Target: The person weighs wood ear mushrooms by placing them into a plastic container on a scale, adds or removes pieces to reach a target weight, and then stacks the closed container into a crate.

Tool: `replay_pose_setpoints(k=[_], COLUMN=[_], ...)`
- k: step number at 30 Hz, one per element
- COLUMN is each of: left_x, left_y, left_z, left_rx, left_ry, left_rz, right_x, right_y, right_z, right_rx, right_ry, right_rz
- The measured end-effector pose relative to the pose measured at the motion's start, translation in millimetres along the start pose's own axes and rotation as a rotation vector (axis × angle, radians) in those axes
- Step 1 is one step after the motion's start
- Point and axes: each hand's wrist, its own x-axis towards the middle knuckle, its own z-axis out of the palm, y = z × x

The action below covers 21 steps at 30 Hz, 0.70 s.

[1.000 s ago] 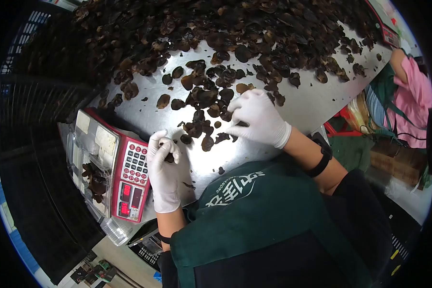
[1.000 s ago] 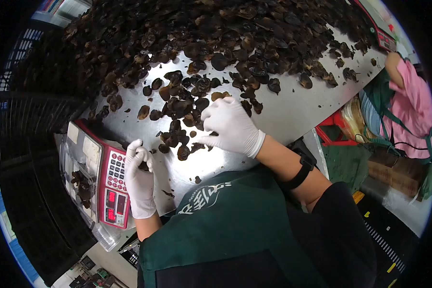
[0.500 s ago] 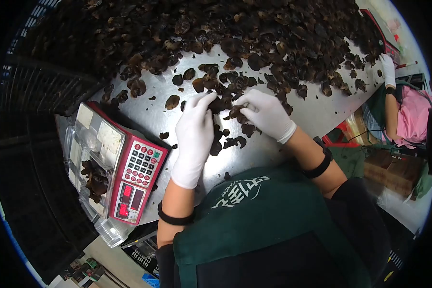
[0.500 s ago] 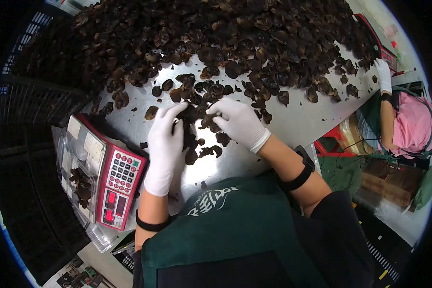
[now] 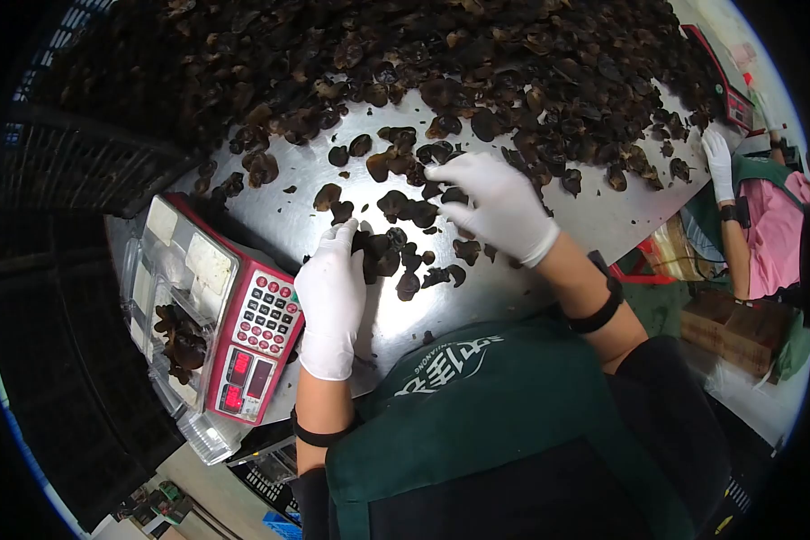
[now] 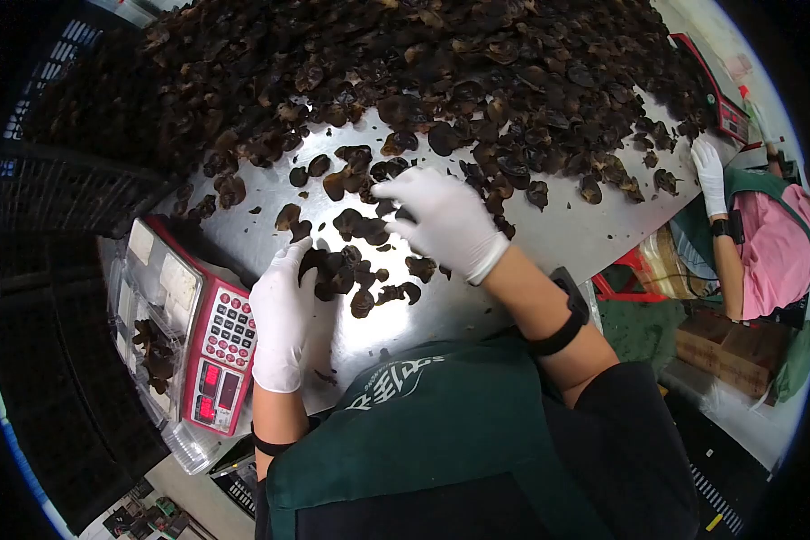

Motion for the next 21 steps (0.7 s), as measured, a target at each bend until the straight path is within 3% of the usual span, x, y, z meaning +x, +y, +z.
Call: replay_pose_setpoints(k=[3, 5, 7, 8, 9, 13, 15, 18, 19, 21], left_x=[2, 9, 15, 22, 33, 99, 122, 135, 131, 118], left_y=[12, 16, 19, 20, 22, 39, 43, 44, 45, 46], left_z=[-2, -2, -3, -3, -1, 22, 43, 58, 54, 42], left_rx=[-0.123, -0.123, -0.149, -0.142, -0.141, -0.236, -0.23, -0.065, -0.06, -0.047], left_ry=[0.118, 0.132, 0.108, 0.092, 0.09, 0.287, 0.357, 0.095, 0.091, -0.024], left_rz=[0.048, 0.065, 0.095, 0.084, 0.087, 0.19, 0.292, 0.259, 0.271, 0.153], right_x=[1, 3, 0, 1, 1, -3, -8, -14, -11, 1], right_y=[-11, -4, 8, 1, -4, 16, 28, 44, 47, 53], right_z=[30, 32, 26, 13, -3, -32, -41, -53, -57, -63], right_rx=[-0.179, -0.217, 0.092, 0.261, 0.506, 0.859, 0.856, 0.815, 0.818, 0.812], right_ry=[-0.216, -0.19, 0.085, 0.152, 0.027, 0.03, 0.03, 0.093, 0.106, 0.051], right_rz=[-0.129, -0.14, -0.066, 0.067, 0.379, 0.588, 0.611, 0.604, 0.609, 0.676])
